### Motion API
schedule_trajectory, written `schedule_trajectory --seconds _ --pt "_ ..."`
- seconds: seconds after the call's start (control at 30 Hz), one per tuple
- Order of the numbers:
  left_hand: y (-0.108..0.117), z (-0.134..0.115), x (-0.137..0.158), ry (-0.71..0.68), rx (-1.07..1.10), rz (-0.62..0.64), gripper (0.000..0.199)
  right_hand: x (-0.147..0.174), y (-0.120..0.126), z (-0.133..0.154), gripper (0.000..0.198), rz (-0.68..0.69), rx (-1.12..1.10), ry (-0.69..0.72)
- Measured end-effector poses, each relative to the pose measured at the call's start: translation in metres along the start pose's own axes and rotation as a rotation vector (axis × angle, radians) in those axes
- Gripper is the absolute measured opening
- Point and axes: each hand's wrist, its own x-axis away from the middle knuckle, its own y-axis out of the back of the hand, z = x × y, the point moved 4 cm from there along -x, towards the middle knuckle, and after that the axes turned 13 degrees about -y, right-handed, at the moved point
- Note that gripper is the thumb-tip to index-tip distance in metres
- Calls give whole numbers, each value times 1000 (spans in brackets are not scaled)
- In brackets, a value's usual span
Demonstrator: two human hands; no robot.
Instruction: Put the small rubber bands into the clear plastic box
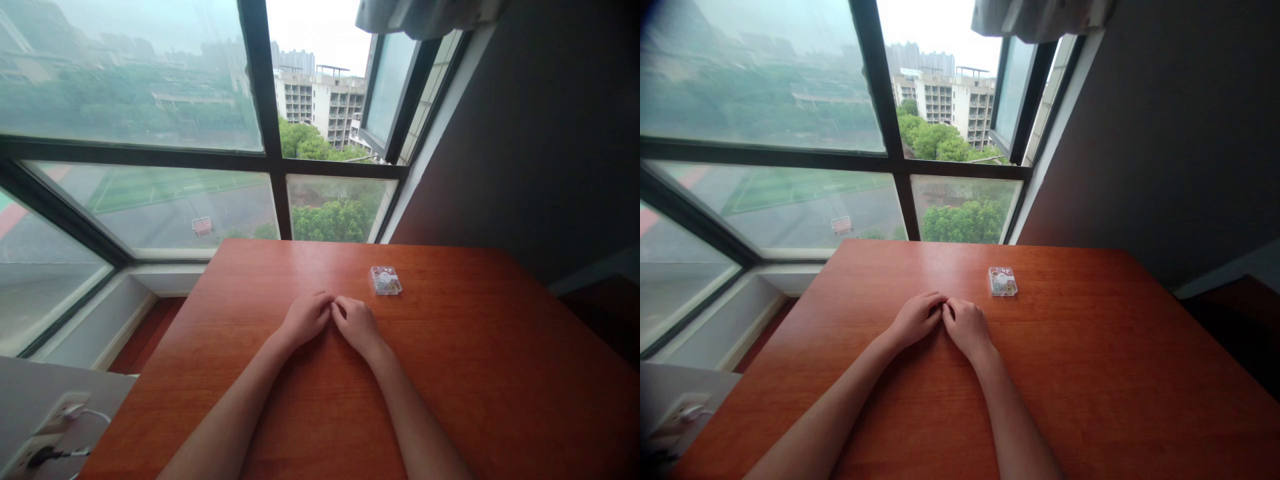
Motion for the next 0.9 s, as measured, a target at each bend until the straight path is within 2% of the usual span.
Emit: schedule_trajectory --seconds 0.47,0.9 --pt "-1 1 1 -4 17 -14 21 0 0 1 24 40 8 -27" --pt "-1 2 1 -7 15 -15 21 0 0 0 24 22 -2 -19"
